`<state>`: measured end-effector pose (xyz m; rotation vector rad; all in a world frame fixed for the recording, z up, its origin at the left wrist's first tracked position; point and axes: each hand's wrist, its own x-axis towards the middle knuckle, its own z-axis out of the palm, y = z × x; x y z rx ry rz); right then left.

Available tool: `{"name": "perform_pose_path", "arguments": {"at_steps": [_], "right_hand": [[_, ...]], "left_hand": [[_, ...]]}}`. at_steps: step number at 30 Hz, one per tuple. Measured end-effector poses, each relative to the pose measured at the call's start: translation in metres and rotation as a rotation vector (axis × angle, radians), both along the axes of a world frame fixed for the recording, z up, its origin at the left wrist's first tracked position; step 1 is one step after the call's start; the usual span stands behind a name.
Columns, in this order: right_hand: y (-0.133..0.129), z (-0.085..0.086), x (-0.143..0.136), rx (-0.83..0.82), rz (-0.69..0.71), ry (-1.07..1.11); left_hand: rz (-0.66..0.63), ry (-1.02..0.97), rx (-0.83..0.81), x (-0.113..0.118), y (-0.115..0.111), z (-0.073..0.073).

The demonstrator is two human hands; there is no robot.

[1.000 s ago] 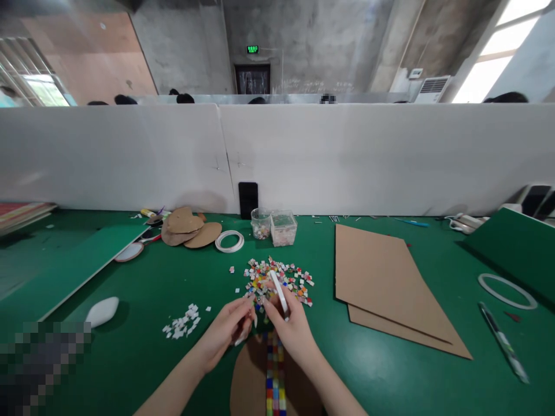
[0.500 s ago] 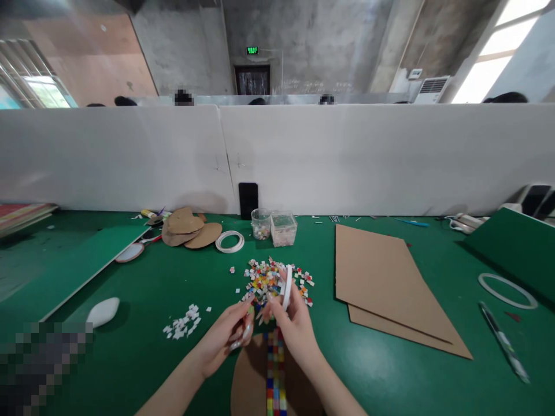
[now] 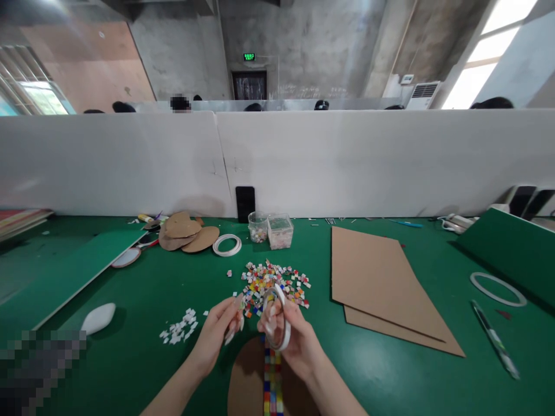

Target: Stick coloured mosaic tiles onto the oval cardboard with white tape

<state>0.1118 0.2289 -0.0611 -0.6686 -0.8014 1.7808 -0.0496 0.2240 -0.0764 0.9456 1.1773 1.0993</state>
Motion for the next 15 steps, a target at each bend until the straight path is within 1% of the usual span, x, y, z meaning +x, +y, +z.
{"name": "perform_pose_path", "arguments": {"at_steps": [4,7,9,11,13,15], "right_hand": [[-0.006,-0.002,-0.005,-0.038,0.119,0.092],[-0.008,-0.006,-0.009,-0.056,0.209,0.071],[-0.008,-0.01,-0.013,-0.062,0.226,-0.02],[-0.009,-0.013,-0.015,-0.092,0.259,-0.163],[-0.01,-0.014,-0.017,-0.132,0.305,-0.284],[-0.011,-0.013,-0.017,-0.167,0.319,-0.353]], "left_hand": [[0.014,0.055,0.064,-0.001,-0.002,0.001],[-0.045,0.174,0.115,0.0,-0.005,0.008],[-0.083,0.261,0.197,0.002,-0.009,0.012],[-0.109,0.363,0.319,0.005,-0.014,0.014],[-0.143,0.476,0.439,0.006,-0.018,0.015],[-0.184,0.569,0.528,0.006,-0.021,0.015]]}}
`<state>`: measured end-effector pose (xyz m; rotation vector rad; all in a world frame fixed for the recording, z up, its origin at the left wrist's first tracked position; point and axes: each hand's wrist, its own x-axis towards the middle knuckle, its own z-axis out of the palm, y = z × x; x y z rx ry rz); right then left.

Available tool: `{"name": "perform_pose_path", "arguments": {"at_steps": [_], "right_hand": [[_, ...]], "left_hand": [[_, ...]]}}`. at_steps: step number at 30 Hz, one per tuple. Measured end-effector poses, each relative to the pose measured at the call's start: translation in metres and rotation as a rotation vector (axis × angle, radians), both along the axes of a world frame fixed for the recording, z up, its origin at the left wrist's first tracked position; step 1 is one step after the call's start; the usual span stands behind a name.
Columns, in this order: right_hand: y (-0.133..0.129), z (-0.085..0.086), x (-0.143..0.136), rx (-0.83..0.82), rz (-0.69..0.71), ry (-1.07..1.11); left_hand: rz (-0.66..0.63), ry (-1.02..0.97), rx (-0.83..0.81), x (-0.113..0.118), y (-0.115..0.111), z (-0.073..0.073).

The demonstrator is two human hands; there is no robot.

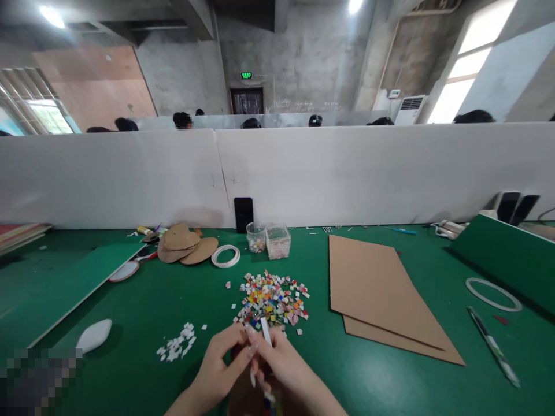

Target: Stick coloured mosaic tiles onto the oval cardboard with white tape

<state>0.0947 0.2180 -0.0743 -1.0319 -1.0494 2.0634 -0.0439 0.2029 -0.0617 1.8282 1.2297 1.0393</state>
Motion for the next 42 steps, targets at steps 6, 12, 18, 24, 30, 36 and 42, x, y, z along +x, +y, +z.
{"name": "perform_pose_path", "arguments": {"at_steps": [6,12,18,24,30,36,42], "right_hand": [[0.0,0.008,0.004,0.077,0.004,-0.076],[-0.005,-0.016,-0.002,0.116,-0.129,-0.024],[-0.011,-0.033,0.0,0.231,-0.244,-0.223],[-0.011,-0.023,0.005,0.316,-0.233,-0.314],[-0.013,-0.014,0.003,0.311,-0.215,-0.346],[-0.015,-0.011,0.002,0.281,-0.235,-0.234],[-0.01,-0.003,-0.001,0.31,-0.175,-0.086]], "left_hand": [[-0.114,0.134,0.071,-0.007,0.002,-0.002],[-0.045,0.073,0.026,-0.005,0.002,-0.011],[0.06,-0.048,-0.076,0.003,0.0,-0.011],[0.078,-0.177,-0.223,0.007,0.001,0.0],[0.083,-0.302,-0.323,0.012,0.001,0.002],[0.163,-0.51,-0.475,0.013,0.002,-0.001],[0.209,-0.584,-0.484,0.008,0.007,-0.003]]}}
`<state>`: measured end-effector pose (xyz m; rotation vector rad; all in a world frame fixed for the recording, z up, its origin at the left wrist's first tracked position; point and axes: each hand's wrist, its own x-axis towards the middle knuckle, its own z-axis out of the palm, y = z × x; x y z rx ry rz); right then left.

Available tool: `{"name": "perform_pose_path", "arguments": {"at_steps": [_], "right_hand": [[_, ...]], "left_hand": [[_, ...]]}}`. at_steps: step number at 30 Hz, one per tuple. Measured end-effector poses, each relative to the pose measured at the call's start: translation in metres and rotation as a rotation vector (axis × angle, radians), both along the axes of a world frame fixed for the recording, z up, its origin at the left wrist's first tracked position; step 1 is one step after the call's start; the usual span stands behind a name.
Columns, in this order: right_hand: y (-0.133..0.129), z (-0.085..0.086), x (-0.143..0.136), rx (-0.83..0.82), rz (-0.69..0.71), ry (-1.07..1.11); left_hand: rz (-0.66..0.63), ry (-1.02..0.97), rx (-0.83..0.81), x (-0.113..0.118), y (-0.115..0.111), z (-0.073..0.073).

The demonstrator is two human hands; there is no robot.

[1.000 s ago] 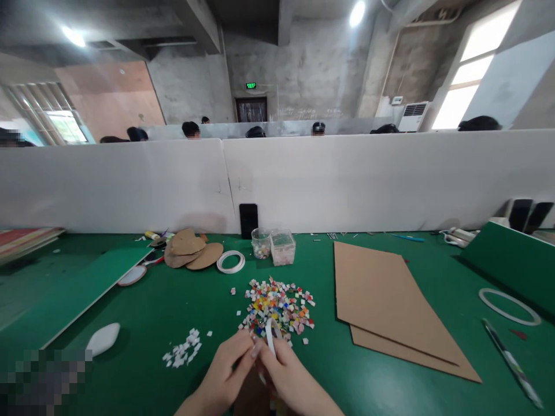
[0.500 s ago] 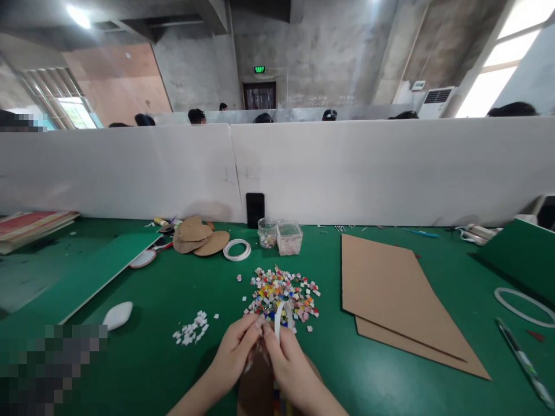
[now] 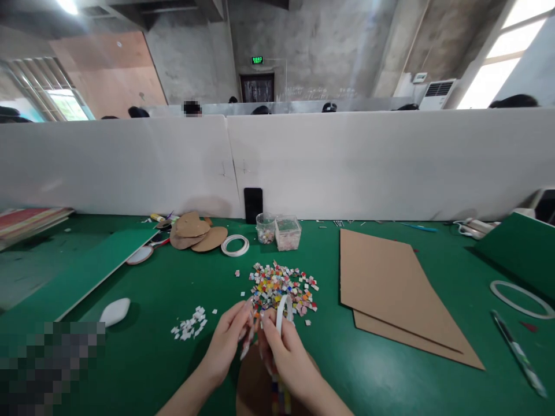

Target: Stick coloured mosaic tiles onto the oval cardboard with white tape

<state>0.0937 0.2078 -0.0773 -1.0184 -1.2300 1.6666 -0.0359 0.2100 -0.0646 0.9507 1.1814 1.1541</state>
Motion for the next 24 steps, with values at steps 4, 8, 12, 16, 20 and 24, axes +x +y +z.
{"name": "perform_pose_path", "arguments": {"at_steps": [4,8,12,16,20,24], "right_hand": [[0.005,0.008,-0.002,0.104,0.023,0.055],[0.008,0.009,-0.002,0.107,-0.02,0.086],[0.01,0.006,-0.003,0.095,-0.052,0.098],[0.011,0.003,-0.003,0.067,-0.083,0.105],[0.012,0.004,-0.003,0.073,-0.072,0.118],[0.014,0.006,-0.002,0.088,-0.078,0.136]], "left_hand": [[0.061,0.053,0.06,-0.008,0.005,0.003],[0.102,0.221,0.136,-0.013,0.011,-0.001],[0.068,0.505,0.313,-0.014,0.016,-0.018],[0.017,0.589,0.335,-0.017,0.019,-0.03],[0.044,0.584,0.293,-0.018,0.018,-0.027],[0.138,0.617,0.332,-0.018,0.012,-0.02]]}}
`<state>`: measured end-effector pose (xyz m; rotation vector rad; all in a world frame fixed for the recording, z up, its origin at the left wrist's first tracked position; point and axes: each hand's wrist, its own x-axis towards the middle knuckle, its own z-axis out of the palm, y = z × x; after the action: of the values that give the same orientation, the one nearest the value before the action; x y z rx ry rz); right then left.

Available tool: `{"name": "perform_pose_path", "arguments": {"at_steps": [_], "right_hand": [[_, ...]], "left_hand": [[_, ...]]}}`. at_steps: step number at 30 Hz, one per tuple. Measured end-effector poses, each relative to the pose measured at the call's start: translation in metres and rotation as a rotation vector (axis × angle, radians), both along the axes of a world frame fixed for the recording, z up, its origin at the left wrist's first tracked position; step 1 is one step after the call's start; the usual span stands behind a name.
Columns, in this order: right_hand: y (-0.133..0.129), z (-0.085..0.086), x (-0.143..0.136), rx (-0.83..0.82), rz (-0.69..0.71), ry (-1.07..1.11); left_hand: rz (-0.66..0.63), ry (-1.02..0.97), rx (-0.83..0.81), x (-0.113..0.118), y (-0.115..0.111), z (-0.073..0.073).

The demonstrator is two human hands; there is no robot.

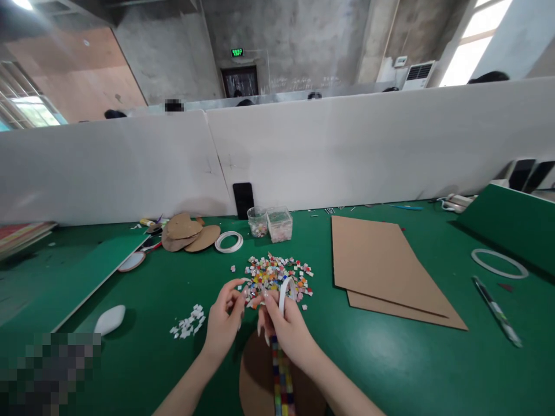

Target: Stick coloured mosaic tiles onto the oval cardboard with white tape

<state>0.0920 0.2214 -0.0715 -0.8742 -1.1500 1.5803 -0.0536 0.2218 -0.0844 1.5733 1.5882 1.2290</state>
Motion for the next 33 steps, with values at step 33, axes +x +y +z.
{"name": "perform_pose_path", "arguments": {"at_steps": [33], "right_hand": [[-0.003,0.003,-0.003,-0.131,0.072,-0.034]], "left_hand": [[-0.074,0.383,0.525,0.015,-0.024,0.019]]}}
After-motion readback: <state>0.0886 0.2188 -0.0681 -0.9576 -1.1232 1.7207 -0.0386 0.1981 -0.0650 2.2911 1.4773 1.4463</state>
